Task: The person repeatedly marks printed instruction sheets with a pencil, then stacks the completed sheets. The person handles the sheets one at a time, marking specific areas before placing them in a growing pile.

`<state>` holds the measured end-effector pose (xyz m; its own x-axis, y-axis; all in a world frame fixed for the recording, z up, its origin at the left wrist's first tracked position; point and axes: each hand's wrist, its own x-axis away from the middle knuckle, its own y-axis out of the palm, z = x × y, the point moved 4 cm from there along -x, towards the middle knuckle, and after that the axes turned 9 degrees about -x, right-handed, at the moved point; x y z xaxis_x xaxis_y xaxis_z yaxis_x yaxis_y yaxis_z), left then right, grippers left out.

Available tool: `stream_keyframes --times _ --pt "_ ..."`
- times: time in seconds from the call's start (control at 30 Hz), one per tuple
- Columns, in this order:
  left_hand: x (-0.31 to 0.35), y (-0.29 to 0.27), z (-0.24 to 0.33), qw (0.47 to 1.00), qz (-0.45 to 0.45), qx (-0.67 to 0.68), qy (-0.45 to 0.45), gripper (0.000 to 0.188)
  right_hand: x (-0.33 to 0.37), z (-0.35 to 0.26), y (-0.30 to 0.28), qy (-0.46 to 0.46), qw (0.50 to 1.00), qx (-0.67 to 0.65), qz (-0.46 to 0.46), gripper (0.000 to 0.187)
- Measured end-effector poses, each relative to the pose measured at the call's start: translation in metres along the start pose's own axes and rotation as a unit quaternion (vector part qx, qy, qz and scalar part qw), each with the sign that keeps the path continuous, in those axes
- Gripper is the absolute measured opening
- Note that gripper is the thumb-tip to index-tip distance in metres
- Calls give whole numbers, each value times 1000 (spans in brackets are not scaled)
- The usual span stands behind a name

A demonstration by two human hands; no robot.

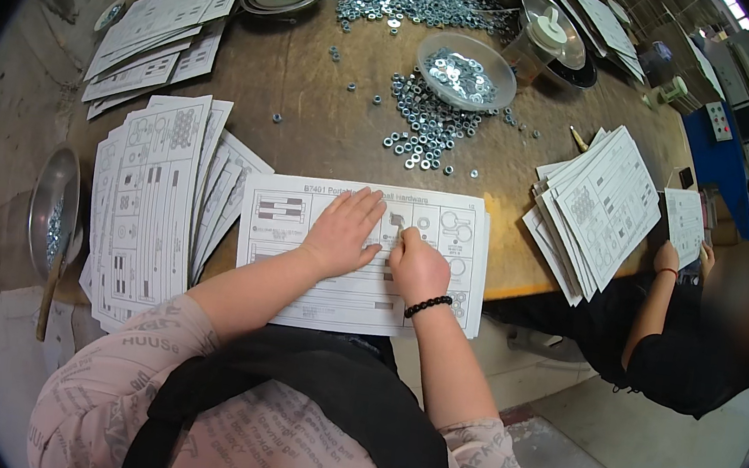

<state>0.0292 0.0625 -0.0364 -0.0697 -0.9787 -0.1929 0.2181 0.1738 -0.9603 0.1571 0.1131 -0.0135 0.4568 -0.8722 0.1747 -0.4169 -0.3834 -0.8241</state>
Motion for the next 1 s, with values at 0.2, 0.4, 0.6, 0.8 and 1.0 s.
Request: stream_keyframes --times 0.2,0.4,0.6,0.8,1.0 --pt "-5 -5 -19 996 14 90 -23 52 19 19 3 21 984 -173 27 17" --pt "10 -35 -66 990 8 -37 -134 40 84 16 17 -3 955 -294 -30 21" --pt "28 -37 -57 982 -6 -45 -184 35 92 23 22 -55 956 -289 -24 23" --pt "21 -40 -64 973 -77 -68 -208 43 93 25 26 -69 956 -285 -30 23" --pt "24 -44 -72 968 -71 -78 -227 43 96 27 24 -82 959 -267 -38 20"
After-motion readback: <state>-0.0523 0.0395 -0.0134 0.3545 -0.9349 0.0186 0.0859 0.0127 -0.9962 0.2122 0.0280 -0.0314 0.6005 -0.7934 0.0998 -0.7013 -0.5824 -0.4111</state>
